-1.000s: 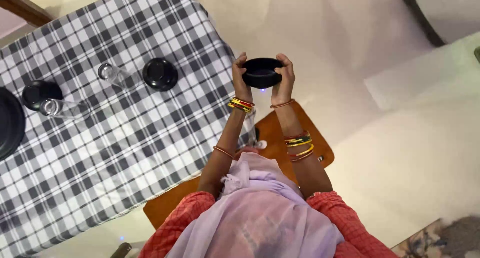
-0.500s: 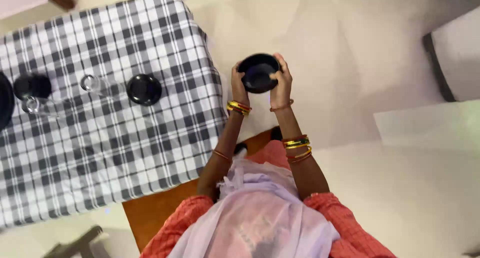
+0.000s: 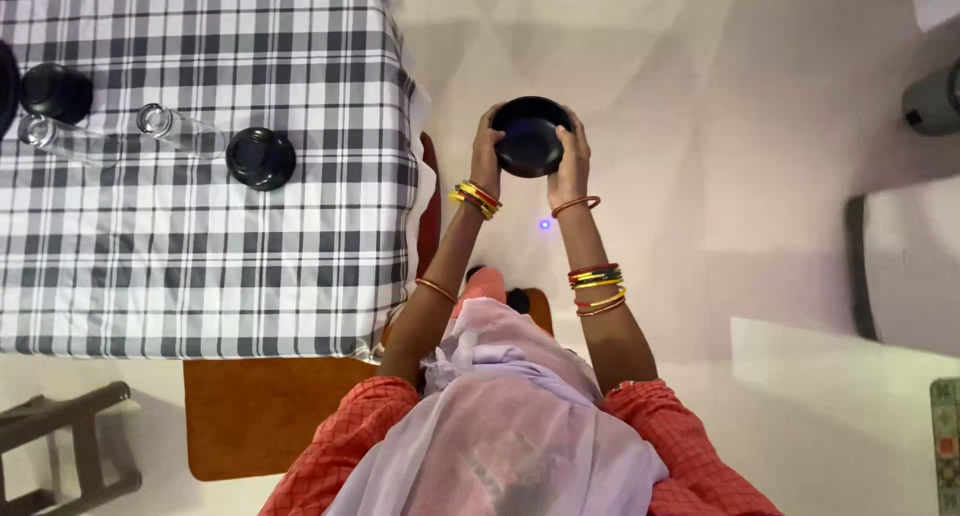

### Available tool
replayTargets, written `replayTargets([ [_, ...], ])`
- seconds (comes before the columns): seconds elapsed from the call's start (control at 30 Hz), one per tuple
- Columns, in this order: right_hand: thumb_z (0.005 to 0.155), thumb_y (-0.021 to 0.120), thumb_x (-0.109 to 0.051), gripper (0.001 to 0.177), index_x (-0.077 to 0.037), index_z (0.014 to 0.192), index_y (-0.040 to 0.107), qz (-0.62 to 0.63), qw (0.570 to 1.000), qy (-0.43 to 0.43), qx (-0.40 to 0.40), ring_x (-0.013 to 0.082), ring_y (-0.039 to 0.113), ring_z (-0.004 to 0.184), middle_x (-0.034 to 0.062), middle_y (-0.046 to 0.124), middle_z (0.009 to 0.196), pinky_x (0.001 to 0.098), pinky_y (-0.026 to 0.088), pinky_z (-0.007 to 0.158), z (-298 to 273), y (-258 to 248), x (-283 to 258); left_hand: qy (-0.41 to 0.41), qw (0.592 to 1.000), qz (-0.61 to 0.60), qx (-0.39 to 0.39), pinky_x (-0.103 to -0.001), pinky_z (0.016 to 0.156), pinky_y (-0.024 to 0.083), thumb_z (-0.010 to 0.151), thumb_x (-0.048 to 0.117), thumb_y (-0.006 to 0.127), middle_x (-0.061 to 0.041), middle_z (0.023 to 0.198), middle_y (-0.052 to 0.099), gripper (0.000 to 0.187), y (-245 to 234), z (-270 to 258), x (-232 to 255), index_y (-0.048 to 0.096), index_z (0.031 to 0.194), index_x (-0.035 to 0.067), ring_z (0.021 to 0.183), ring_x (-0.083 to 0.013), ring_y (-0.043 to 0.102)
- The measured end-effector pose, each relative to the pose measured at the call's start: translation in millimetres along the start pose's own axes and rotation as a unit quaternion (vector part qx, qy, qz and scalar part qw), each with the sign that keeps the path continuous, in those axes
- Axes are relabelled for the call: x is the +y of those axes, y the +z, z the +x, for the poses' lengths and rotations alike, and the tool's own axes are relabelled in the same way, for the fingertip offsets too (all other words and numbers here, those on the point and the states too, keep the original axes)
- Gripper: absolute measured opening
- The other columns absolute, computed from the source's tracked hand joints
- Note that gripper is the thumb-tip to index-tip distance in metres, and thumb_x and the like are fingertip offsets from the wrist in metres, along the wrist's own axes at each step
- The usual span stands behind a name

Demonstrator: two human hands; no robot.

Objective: The person repeatedly picks up black plates, a glass, and a black bowl from a dining table and places them onto nearby stools. The person handles each item one at a time, moving them from the table to the stools in a repetitive sequence.

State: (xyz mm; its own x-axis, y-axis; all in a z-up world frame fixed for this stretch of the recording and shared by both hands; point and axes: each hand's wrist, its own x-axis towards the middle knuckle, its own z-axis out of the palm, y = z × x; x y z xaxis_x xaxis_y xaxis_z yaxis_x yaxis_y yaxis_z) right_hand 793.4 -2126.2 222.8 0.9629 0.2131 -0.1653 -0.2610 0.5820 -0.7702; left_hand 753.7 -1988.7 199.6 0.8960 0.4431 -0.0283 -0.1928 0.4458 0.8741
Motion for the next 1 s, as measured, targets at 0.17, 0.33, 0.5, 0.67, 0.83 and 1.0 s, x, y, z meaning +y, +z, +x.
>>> replayTargets([
  [0.17, 0.099, 0.056, -0.012, 0.042, -0.001, 0.140, 0.057, 0.008, 0.998, -0.005, -0.064, 0.0227, 0.057, 0.127, 0.0110, 0.060, 0.135, 0.0375, 0.048, 0.109, 85, -1, 6, -0.053, 0.998, -0.028, 0.007, -0.037, 0.114, 0.039, 0.092, 0.015, 0.047, -0.012, 0.143, 0.053, 0.054, 2, 72, -6, 0.051, 0.144, 0.005, 0.134, -0.0254, 0.049],
  [0.33, 0.099, 0.053, -0.014, 0.042, -0.004, 0.140, 0.056, -0.032, 0.997, 0.028, -0.057, 0.0213, 0.057, 0.126, 0.0095, 0.059, 0.136, 0.0362, 0.049, 0.107, 166, 11, 15, -0.029, 0.997, -0.039, 0.053, -0.036, 0.115, 0.039, 0.099, 0.019, 0.046, -0.010, 0.147, 0.052, 0.047, -4, 152, -35, 0.052, 0.145, 0.007, 0.137, -0.0238, 0.049],
  [0.5, 0.104, 0.052, -0.017, 0.039, -0.004, 0.140, 0.058, -0.048, 0.996, 0.032, -0.066, 0.0212, 0.057, 0.128, 0.0100, 0.059, 0.137, 0.0357, 0.049, 0.109, 269, 44, 30, -0.017, 0.993, -0.077, 0.084, -0.037, 0.112, 0.043, 0.105, 0.021, 0.043, -0.011, 0.142, 0.057, 0.042, -18, 258, -48, 0.056, 0.142, 0.006, 0.132, -0.0236, 0.053],
  [0.67, 0.103, 0.049, -0.019, 0.039, -0.004, 0.138, 0.059, -0.039, 0.996, 0.047, -0.070, 0.0231, 0.060, 0.123, 0.0109, 0.062, 0.133, 0.0381, 0.053, 0.105, 373, 85, 47, 0.013, 0.992, -0.080, 0.095, -0.036, 0.111, 0.044, 0.109, 0.025, 0.041, -0.011, 0.140, 0.059, 0.042, -33, 363, -46, 0.055, 0.142, 0.004, 0.131, -0.0230, 0.055],
  [0.83, 0.103, 0.049, -0.019, 0.038, -0.004, 0.136, 0.062, -0.027, 0.995, 0.058, -0.075, 0.0234, 0.061, 0.125, 0.0115, 0.063, 0.135, 0.0372, 0.053, 0.106, 451, 119, 78, 0.030, 0.988, -0.083, 0.126, -0.036, 0.114, 0.041, 0.108, 0.026, 0.041, -0.012, 0.141, 0.059, 0.044, -56, 438, -33, 0.057, 0.141, 0.001, 0.133, -0.0237, 0.054],
  [1.0, 0.104, 0.048, -0.019, 0.037, -0.004, 0.134, 0.063, -0.036, 0.991, 0.083, -0.097, 0.0227, 0.061, 0.124, 0.0105, 0.062, 0.135, 0.0364, 0.052, 0.106, 524, 160, 105, 0.063, 0.984, -0.090, 0.138, -0.036, 0.115, 0.041, 0.108, 0.026, 0.040, -0.012, 0.142, 0.059, 0.043, -85, 509, -22, 0.058, 0.140, 0.003, 0.134, -0.0245, 0.054],
])
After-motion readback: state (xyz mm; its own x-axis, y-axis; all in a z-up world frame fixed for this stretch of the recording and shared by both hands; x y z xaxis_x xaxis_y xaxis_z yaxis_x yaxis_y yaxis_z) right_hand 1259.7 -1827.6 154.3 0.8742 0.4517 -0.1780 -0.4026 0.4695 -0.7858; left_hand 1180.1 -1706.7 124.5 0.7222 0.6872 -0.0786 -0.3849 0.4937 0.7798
